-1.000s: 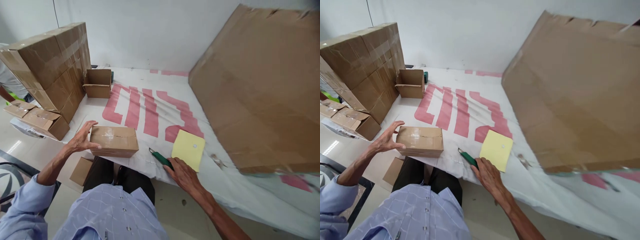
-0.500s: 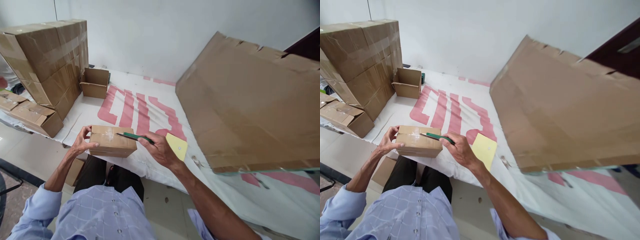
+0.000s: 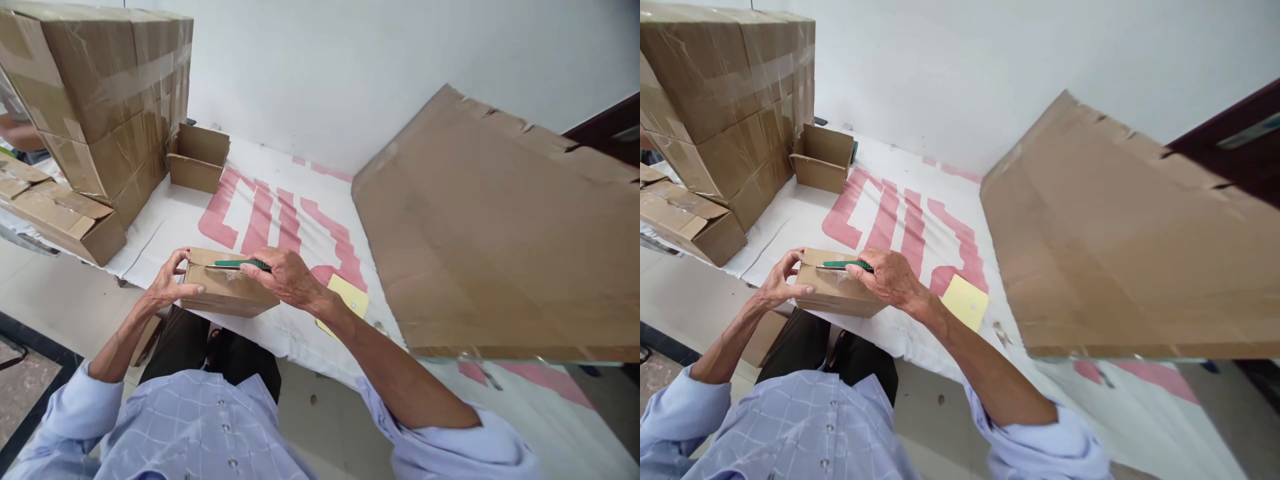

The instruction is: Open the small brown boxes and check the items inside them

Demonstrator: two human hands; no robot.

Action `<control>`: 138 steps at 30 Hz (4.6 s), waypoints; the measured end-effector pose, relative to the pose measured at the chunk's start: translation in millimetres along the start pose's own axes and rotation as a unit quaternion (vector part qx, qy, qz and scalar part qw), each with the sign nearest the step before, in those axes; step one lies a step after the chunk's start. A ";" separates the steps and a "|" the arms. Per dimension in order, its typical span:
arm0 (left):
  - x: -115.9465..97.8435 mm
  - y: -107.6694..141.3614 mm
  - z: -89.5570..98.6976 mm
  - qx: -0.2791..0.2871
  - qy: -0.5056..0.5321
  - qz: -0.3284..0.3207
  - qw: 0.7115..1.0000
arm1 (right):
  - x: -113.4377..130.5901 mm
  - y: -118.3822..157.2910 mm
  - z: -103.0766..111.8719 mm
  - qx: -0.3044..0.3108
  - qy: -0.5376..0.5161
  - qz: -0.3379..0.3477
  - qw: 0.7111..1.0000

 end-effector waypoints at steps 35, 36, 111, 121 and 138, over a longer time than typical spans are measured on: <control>-12.7 -6.1 12.7 0.050 -0.142 -0.027 0.988 | -148.1 166.5 -31.8 -0.198 0.041 -0.248 0.947; -15.2 -6.3 13.7 0.054 -0.147 -0.023 0.987 | -151.9 170.7 -48.0 -0.200 0.040 -0.246 0.948; -32.4 19.7 -11.1 -0.077 -0.341 -0.223 0.910 | -34.7 23.7 -13.6 -0.148 -0.058 0.023 0.987; -30.8 19.1 -11.2 -0.089 -0.359 -0.224 0.902 | -38.5 25.5 -30.5 -0.188 -0.007 -0.012 0.982; -34.8 30.8 -15.2 -0.113 -0.394 -0.276 0.869 | -15.4 22.9 -20.4 -0.224 -0.018 0.008 0.974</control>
Point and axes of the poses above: each hand's wrist, its own y-axis away from the middle knuckle, its own z-axis out of the back of the hand, x = y × z, the point moved 5 cm from there along -y, towards the middle knuckle, and after that the axes turned 6 degrees about -y, right-handed, at the moved point
